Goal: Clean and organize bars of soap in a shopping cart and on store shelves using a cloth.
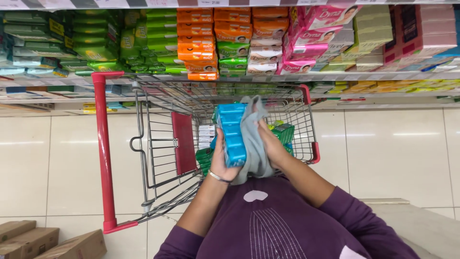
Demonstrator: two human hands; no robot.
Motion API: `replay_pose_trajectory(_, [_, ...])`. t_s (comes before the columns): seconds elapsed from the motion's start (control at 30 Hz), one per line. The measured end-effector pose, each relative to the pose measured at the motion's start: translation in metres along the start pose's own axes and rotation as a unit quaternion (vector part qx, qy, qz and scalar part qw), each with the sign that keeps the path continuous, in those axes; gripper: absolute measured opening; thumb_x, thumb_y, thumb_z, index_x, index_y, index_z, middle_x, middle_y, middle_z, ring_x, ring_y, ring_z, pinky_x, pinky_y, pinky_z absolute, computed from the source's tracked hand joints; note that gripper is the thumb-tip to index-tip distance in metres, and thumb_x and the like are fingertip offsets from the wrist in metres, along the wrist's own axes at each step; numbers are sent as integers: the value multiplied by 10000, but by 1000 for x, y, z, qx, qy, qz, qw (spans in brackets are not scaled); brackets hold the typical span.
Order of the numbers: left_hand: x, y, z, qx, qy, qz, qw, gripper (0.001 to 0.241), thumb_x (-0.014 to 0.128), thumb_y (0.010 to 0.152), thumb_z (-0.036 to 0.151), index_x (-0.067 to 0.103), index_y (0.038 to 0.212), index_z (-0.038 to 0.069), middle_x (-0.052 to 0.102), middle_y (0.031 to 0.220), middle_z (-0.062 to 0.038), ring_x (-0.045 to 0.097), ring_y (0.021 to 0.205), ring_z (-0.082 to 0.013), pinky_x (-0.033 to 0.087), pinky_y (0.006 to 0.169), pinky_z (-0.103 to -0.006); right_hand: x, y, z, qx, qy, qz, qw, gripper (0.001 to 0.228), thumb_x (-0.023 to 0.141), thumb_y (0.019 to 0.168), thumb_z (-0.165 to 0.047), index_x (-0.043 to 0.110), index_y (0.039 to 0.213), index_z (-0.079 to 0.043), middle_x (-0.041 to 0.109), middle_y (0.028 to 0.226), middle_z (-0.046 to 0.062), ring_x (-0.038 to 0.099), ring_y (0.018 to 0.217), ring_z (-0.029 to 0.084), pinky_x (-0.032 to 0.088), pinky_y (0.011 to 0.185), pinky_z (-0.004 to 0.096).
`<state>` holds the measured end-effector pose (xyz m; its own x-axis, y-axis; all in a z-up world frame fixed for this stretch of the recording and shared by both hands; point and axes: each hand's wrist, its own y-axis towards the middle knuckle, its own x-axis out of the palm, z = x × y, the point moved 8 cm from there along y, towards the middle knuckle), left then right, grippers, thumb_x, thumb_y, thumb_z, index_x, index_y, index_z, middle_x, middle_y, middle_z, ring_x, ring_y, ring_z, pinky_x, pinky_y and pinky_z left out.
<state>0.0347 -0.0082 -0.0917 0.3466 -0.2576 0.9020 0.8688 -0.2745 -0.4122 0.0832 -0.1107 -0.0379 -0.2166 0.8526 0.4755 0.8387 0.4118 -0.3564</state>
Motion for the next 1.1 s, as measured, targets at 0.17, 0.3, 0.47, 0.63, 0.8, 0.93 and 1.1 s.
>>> replay_pose_trajectory(0.17, [-2, -6, 12, 0, 196, -9, 981, 659, 576, 1002, 512, 490, 1489, 76, 633, 1380, -81, 632, 1228, -215, 516, 1044, -411, -67, 20, 55, -37, 94, 82, 992, 577, 374, 1090, -348, 405, 1544, 7, 554, 1449, 155, 559, 1295, 249, 432, 1115, 378])
replay_pose_trajectory(0.3, [-6, -15, 28, 135, 324, 66, 934, 734, 623, 1007, 430, 343, 1557, 34, 537, 1469, -157, 578, 1282, -227, 481, 1063, -382, -17, 9, 25, -53, -36, 9, 998, 599, 339, 1111, -354, 347, 1576, 25, 511, 1469, 171, 505, 1321, 248, 379, 1152, 373])
replay_pose_trajectory(0.47, [63, -41, 79, 257, 379, 121, 881, 860, 618, 970, 399, 147, 1640, 135, 419, 1545, -144, 518, 1335, -229, 434, 1099, -376, 22, -52, 24, -197, -340, -35, 919, 615, 341, 1141, -287, 160, 1579, 105, 234, 1662, 237, 141, 1578, 292, 111, 1254, 370])
replay_pose_trajectory(0.63, [64, -48, 62, 241, 313, 131, 909, 845, 602, 929, 412, 194, 1624, 159, 511, 1456, -157, 580, 1242, -262, 492, 1030, -408, -40, 8, 77, -107, -358, -27, 927, 560, 319, 1112, -277, 335, 1524, 101, 384, 1612, 250, 278, 1566, 300, 179, 1257, 350])
replay_pose_trajectory(0.8, [35, -45, 47, 163, 311, 116, 929, 691, 590, 961, 437, 405, 1529, 91, 590, 1379, -137, 642, 1183, -239, 538, 995, -376, -39, 9, 83, -158, -382, -3, 910, 582, 315, 1149, -260, 192, 1581, 111, 178, 1689, 261, 126, 1595, 310, 106, 1275, 378])
replay_pose_trajectory(0.93, [14, -34, 62, 121, 219, 138, 958, 640, 572, 960, 487, 531, 1411, 34, 663, 1266, -170, 693, 1079, -291, 577, 935, -425, 30, -37, 39, -188, -331, -54, 923, 595, 353, 1142, -304, 228, 1581, 76, 246, 1690, 224, 151, 1607, 289, 109, 1279, 385])
replay_pose_trajectory(1.1, [-17, -33, 51, 100, 184, 137, 968, 692, 555, 936, 561, 547, 1396, 45, 674, 1268, -161, 694, 1083, -289, 576, 935, -431, -1, 1, 94, 149, 131, 39, 979, 595, 412, 1086, -369, 461, 1518, 37, 524, 1454, 190, 488, 1323, 298, 380, 1116, 390])
